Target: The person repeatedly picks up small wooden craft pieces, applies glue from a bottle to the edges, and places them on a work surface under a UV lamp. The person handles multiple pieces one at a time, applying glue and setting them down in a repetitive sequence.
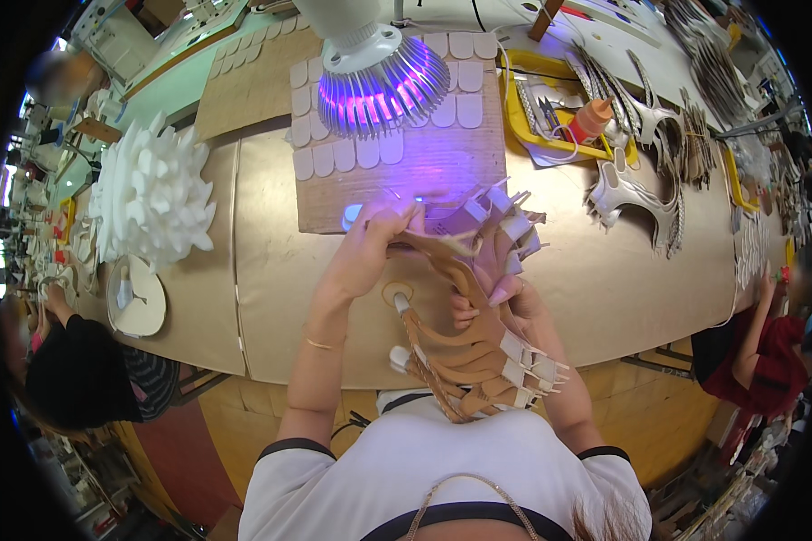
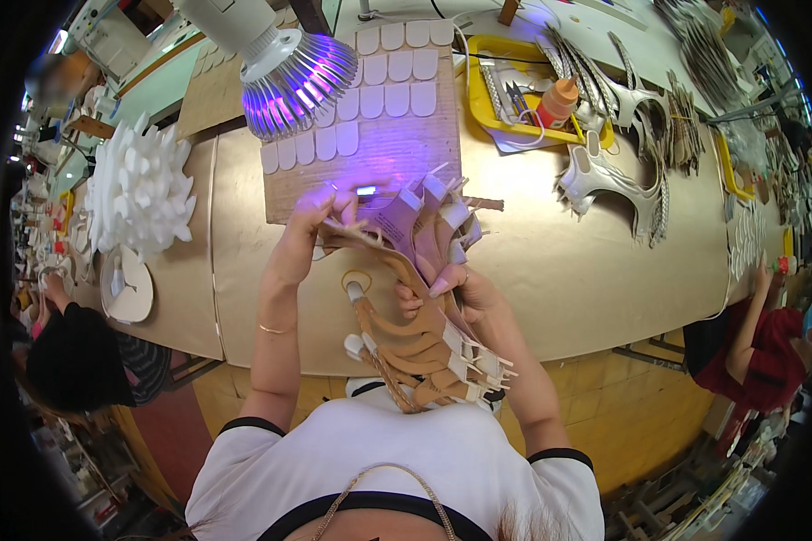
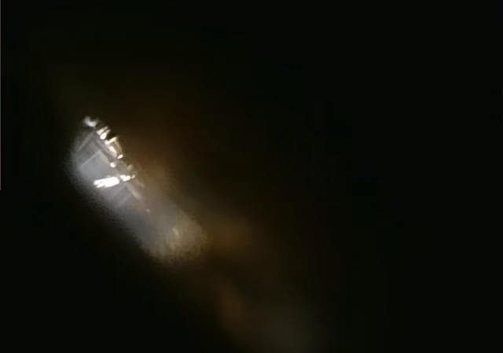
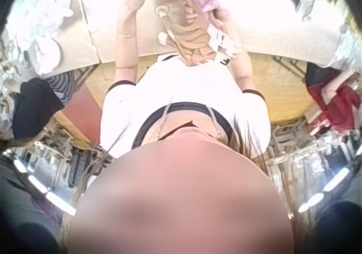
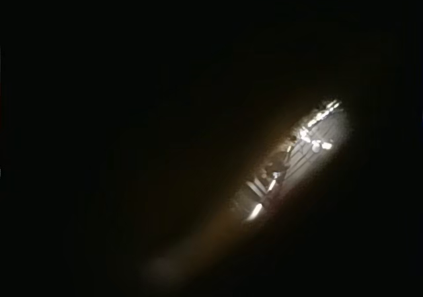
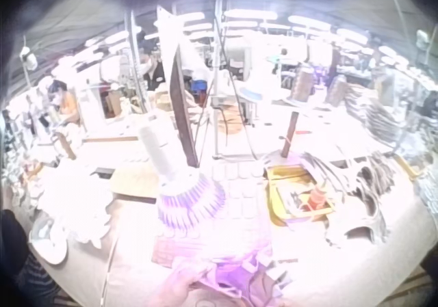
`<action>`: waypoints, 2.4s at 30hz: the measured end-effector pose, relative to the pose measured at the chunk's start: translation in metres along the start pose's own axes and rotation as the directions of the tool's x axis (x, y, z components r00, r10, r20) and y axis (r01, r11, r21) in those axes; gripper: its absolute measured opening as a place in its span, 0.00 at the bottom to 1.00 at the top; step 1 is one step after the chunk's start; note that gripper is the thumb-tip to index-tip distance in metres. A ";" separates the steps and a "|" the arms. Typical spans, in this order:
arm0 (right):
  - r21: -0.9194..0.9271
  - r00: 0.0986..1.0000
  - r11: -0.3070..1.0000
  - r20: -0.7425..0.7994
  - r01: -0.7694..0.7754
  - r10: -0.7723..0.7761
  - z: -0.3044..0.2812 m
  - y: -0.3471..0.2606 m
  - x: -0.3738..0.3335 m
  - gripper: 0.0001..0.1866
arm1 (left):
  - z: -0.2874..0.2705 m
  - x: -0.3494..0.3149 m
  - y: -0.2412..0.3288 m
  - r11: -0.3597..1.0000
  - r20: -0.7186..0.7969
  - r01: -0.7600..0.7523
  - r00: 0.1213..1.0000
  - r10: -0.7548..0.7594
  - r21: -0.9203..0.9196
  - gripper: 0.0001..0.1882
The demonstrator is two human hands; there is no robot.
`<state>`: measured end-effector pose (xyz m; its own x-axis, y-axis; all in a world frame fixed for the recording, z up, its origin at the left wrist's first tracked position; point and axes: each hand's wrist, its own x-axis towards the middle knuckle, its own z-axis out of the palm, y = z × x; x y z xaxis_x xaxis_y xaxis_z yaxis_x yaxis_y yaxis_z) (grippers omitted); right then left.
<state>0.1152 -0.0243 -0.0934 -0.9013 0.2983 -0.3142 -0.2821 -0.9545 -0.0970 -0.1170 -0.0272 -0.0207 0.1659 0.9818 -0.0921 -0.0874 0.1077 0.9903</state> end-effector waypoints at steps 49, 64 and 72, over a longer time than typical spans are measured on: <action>-0.185 0.960 0.944 0.117 0.272 -0.253 -0.006 0.010 -0.003 0.46 | 0.027 -0.029 0.001 0.862 -0.069 -0.326 0.922 0.380 0.388 0.32; -0.041 0.827 0.826 0.047 0.563 -0.561 0.012 -0.039 -0.062 0.40 | 0.098 0.021 0.014 0.648 0.000 -0.588 0.740 0.672 0.485 0.25; -0.001 0.813 0.827 0.184 0.562 -0.552 -0.002 -0.057 -0.082 0.44 | 0.087 -0.035 0.030 0.846 0.419 -0.413 0.871 0.258 0.338 0.10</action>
<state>0.2058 0.0055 -0.0641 -0.6375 0.7699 -0.0283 -0.7395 -0.6218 -0.2580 -0.0399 -0.0716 0.0216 0.5334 0.8170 0.2189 0.1893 -0.3676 0.9105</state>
